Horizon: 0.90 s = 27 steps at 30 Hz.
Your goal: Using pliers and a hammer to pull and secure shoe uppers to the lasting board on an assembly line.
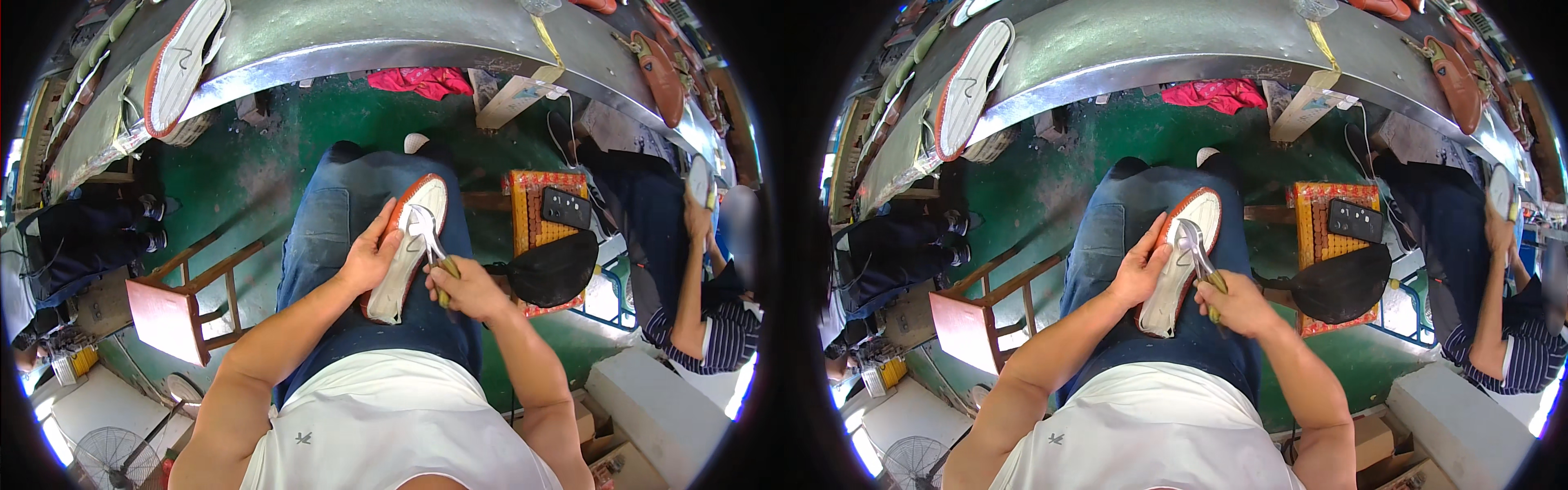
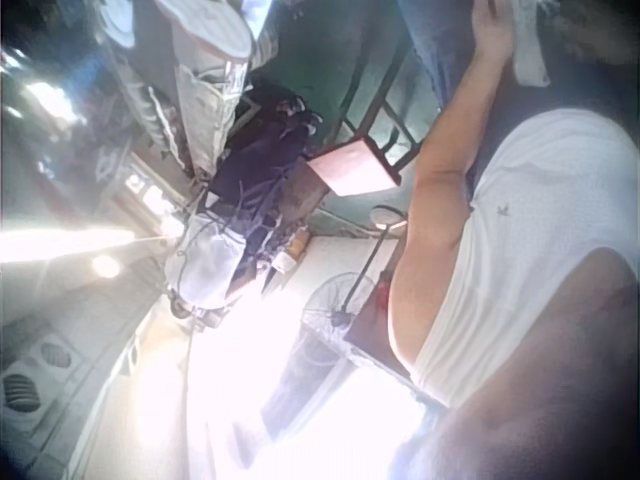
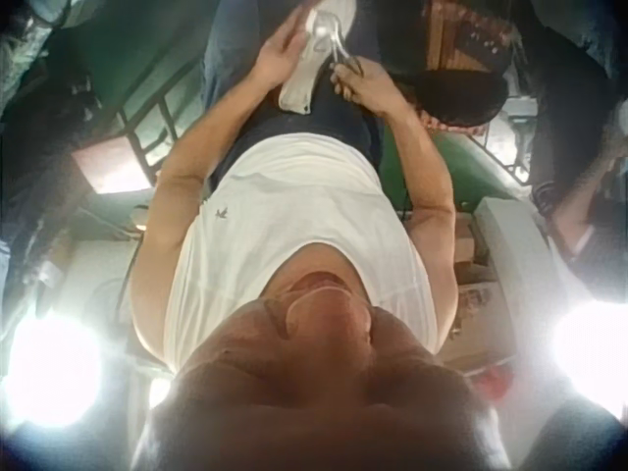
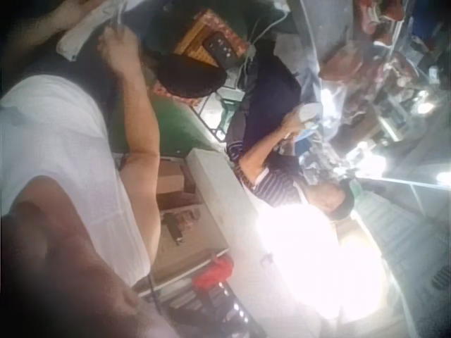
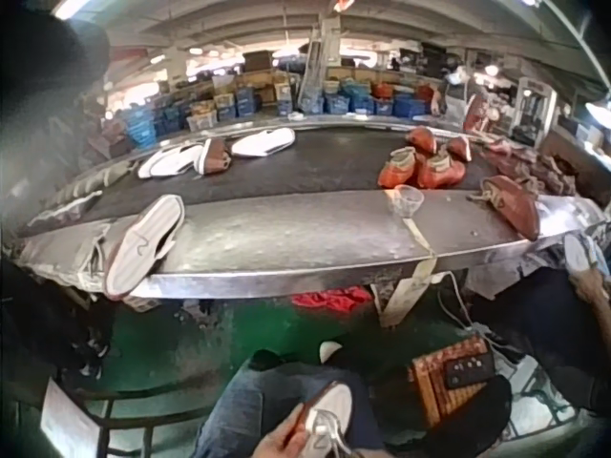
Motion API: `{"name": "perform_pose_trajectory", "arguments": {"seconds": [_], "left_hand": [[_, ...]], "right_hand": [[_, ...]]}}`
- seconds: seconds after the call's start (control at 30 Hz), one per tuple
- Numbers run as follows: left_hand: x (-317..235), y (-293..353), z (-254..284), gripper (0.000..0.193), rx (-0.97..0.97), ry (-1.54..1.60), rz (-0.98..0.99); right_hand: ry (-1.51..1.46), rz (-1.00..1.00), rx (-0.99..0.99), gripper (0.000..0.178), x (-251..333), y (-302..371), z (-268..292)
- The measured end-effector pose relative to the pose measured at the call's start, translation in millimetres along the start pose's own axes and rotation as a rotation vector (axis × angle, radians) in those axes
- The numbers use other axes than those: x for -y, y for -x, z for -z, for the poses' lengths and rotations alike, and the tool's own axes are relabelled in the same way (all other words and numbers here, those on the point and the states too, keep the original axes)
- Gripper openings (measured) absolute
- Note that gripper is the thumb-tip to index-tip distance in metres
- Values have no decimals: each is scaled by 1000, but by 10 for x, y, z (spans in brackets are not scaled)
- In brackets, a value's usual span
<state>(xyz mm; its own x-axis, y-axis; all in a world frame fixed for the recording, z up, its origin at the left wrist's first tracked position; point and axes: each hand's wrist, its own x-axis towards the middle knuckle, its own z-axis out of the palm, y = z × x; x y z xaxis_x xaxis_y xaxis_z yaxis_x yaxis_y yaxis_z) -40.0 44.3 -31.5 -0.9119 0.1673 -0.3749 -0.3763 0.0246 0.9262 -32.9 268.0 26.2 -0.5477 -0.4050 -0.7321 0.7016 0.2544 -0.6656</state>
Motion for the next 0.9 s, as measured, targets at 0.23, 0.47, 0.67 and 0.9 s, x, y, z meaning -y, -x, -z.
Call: {"name": "perform_pose_trajectory", "arguments": {"seconds": [0.23,0.47,0.67,0.9], "left_hand": [[-227,-59,126,50,135,-551,-368],[-286,-57,108,45,191,-762,-389],[-389,21,60,73,109,-588,13],[-442,-107,214,64,276,-520,150]], "right_hand": [[-660,-77,270,29,-433,-76,27],[-125,34,26,41,71,210,349],[428,1,-127,45,576,-118,296],[782,414,-178,37,180,32,145]]}}
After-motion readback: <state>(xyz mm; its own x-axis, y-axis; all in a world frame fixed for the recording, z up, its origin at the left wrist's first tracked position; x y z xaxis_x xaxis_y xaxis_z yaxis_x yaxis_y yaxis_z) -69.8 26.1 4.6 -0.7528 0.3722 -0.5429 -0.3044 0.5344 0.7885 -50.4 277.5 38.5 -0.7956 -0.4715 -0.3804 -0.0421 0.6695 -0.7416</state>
